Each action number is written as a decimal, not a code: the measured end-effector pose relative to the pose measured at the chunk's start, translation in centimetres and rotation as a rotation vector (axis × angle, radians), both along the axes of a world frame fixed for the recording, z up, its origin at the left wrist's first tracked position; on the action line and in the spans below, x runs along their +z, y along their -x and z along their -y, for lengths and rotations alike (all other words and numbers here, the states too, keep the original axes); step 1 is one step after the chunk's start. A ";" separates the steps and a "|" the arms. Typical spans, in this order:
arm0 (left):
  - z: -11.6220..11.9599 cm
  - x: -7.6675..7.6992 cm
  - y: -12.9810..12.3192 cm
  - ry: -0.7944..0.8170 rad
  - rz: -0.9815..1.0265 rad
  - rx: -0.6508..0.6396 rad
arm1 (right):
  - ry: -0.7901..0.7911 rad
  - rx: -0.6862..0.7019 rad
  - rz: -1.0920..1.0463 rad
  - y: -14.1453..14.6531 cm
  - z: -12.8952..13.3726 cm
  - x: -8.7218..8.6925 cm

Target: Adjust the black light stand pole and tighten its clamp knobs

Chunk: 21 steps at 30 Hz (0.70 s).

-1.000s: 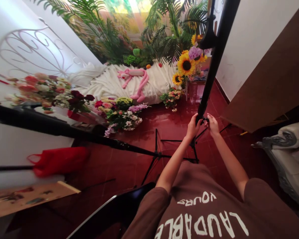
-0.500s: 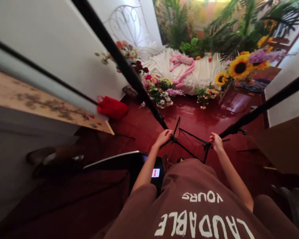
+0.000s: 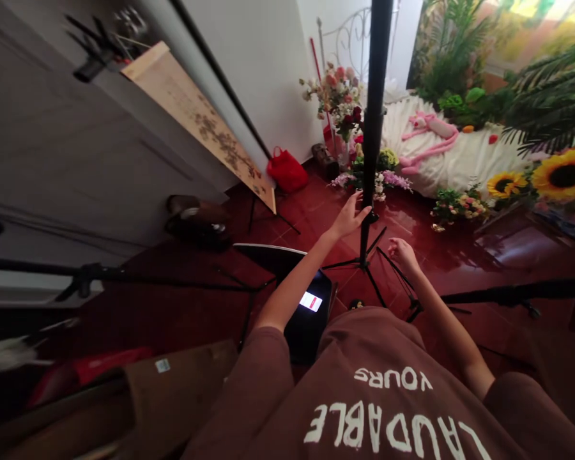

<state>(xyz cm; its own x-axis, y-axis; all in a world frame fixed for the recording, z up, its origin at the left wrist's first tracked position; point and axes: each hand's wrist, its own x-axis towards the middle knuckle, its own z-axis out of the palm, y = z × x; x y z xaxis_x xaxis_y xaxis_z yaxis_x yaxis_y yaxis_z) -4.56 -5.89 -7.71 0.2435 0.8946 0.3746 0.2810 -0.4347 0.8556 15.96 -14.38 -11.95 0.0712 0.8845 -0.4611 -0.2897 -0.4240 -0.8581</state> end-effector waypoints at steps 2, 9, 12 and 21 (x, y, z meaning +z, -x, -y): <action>-0.1 0.0 0.4 0.017 0.018 -0.020 | 0.043 0.133 -0.073 1.8 -1.5 0.9; -1.8 -0.8 -0.2 0.060 0.159 0.034 | 0.205 0.225 -0.369 5.7 -5.6 2.8; -2.7 -2.0 -1.7 0.114 0.215 0.080 | 0.215 0.241 -0.451 6.0 -5.8 2.9; -3.6 -3.7 -3.1 0.102 0.331 0.129 | 0.329 0.368 -1.084 4.6 -6.0 2.8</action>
